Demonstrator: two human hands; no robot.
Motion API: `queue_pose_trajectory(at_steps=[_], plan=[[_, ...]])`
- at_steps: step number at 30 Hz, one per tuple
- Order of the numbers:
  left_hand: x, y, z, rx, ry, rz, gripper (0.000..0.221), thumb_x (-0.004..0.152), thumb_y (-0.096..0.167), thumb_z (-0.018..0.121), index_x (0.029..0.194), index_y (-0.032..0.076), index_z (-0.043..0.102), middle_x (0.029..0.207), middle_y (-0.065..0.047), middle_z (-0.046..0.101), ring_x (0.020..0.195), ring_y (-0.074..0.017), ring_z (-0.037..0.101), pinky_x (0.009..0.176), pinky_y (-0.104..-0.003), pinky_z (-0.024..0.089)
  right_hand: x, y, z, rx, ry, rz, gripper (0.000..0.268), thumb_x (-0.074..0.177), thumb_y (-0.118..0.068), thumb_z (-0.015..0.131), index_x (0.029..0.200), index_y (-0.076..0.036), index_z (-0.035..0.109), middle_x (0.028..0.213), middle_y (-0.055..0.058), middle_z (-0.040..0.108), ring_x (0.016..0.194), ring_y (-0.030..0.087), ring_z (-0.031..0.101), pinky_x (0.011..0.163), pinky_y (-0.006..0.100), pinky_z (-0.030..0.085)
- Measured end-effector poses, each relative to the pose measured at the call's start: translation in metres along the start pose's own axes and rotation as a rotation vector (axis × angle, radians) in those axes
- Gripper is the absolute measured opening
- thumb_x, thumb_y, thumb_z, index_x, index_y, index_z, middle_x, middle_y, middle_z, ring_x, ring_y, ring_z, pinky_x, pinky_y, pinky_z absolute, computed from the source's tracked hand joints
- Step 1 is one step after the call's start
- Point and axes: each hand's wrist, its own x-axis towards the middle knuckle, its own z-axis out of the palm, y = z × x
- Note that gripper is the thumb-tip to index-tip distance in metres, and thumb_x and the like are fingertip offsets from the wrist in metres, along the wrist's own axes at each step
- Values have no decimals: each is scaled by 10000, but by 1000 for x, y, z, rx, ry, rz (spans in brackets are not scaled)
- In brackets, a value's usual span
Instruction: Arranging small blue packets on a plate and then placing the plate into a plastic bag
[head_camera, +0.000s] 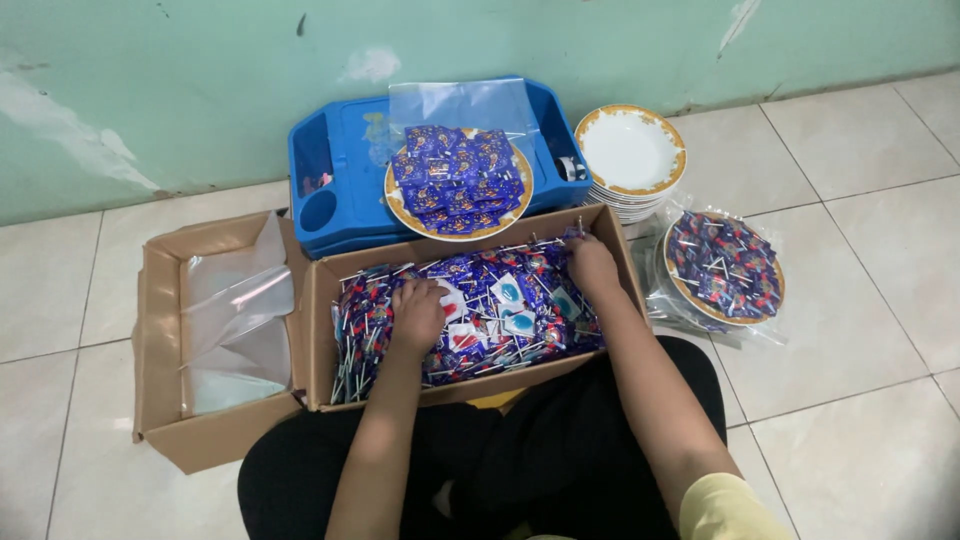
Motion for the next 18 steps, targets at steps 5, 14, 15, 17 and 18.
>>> queue_pose_trajectory(at_steps=[5,14,15,17,18], plan=[[-1,6,-19,3,-54,-12,363,883,190,574,1224,287,651,1340,49,550,1355,-197,410,1140,-469,303,-10,-36,-12,-306,-16,-73,397,929,-150,620,1322,-141,678,1217,157,682,1170,363,610,882,466,542],[2,20,-17,137,-60,81,528,918,213,518,1445,238,506,1367,-24,547,1372,-228,412,1169,-505,229,-7,-34,27,-316,62,-314,216,774,-279,735,983,-228,759,987,14,707,1066,261,631,840,435,536],[2,17,-11,154,0,100,499,900,240,530,1399,244,542,1197,-1,617,1268,-201,482,1131,-497,275,-14,-45,16,-275,30,-369,212,748,-250,747,957,-221,766,976,16,705,1047,261,639,829,431,543],[4,12,-3,148,30,108,434,895,274,532,1326,262,584,1073,10,629,1182,-198,508,1080,-485,309,-20,-52,6,-317,84,-385,133,779,-265,729,902,-273,778,1004,-5,682,1071,250,607,865,405,521],[5,9,1,143,59,118,375,890,308,533,1253,281,627,949,20,642,1097,-196,534,1029,-472,343,-23,-56,1,-358,140,-399,99,811,-280,711,848,-326,791,1031,-26,660,1095,239,574,901,379,499]])
